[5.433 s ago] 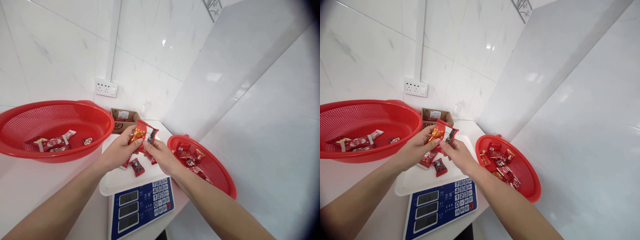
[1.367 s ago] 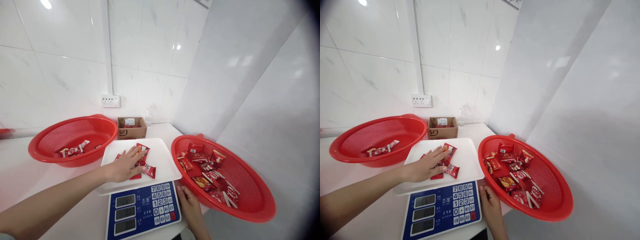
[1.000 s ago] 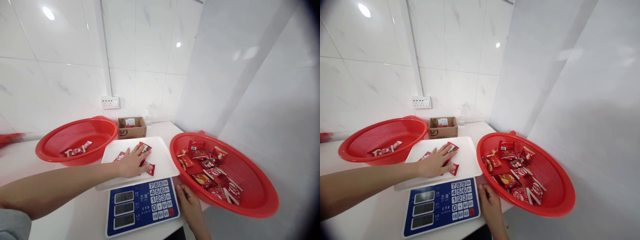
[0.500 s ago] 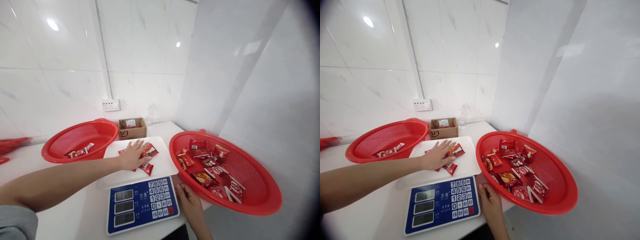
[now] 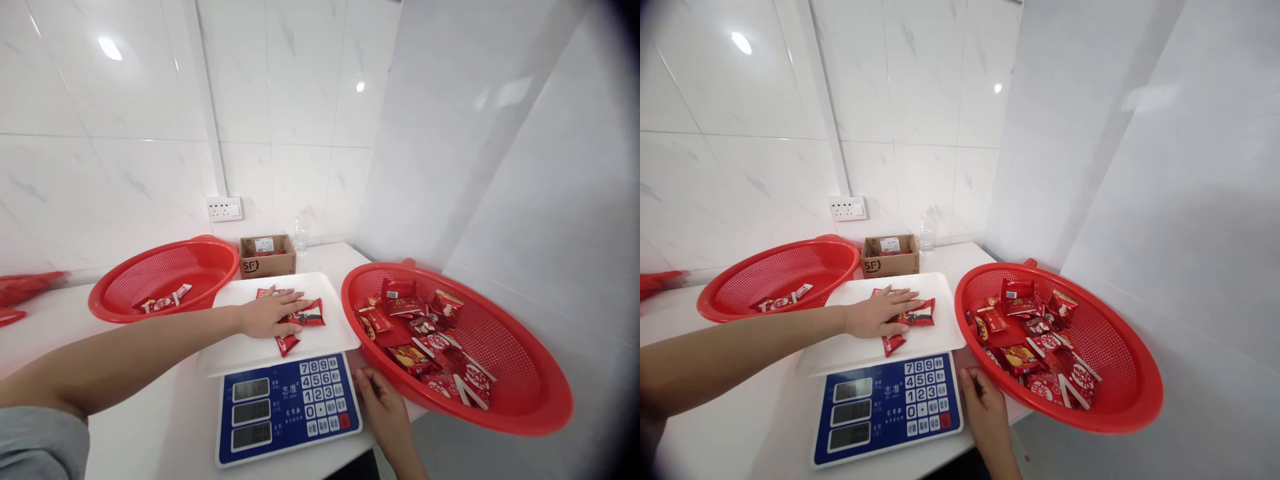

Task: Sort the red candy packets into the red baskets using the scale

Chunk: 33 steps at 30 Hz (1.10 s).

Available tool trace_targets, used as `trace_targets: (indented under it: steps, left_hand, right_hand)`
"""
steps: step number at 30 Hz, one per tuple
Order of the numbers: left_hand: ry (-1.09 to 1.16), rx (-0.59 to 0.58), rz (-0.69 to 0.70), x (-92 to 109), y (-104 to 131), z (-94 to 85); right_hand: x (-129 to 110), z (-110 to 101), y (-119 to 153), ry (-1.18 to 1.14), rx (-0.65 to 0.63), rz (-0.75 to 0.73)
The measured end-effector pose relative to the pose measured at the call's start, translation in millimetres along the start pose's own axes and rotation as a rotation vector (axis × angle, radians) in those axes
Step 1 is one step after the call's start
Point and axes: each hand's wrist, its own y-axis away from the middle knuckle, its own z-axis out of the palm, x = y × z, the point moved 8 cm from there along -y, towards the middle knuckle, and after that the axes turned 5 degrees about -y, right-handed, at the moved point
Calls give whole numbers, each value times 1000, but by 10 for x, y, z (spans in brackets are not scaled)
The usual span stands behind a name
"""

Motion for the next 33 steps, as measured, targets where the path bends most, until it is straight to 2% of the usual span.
trace_targets:
  steps: [3, 5, 10, 13, 19, 23, 28, 33]
  left_hand:
    - [8, -10, 121, -24, 49, -39]
    - [34, 30, 114, -112, 66, -68]
    - [84, 199, -146, -558, 82, -131]
    - [94, 220, -229, -717, 80, -149]
    - [97, 184, -255, -734, 0, -226]
    - [123, 179, -265, -721, -59, -279]
    - [205, 217, -317, -752, -33, -305]
    - [382, 269, -368, -801, 39, -327]
  right_hand:
    - [6, 2, -3, -8, 3, -12]
    - [11, -8, -2, -9, 13, -17]
    - [0, -13, 0, 3, 0, -21]
    - [18, -8, -5, 0, -8, -18]
    - [96, -3, -7, -7, -2, -8]
    - [59, -1, 0, 2, -3, -17]
    - [39, 3, 7, 11, 1, 1]
    - [90, 8, -1, 16, -11, 9]
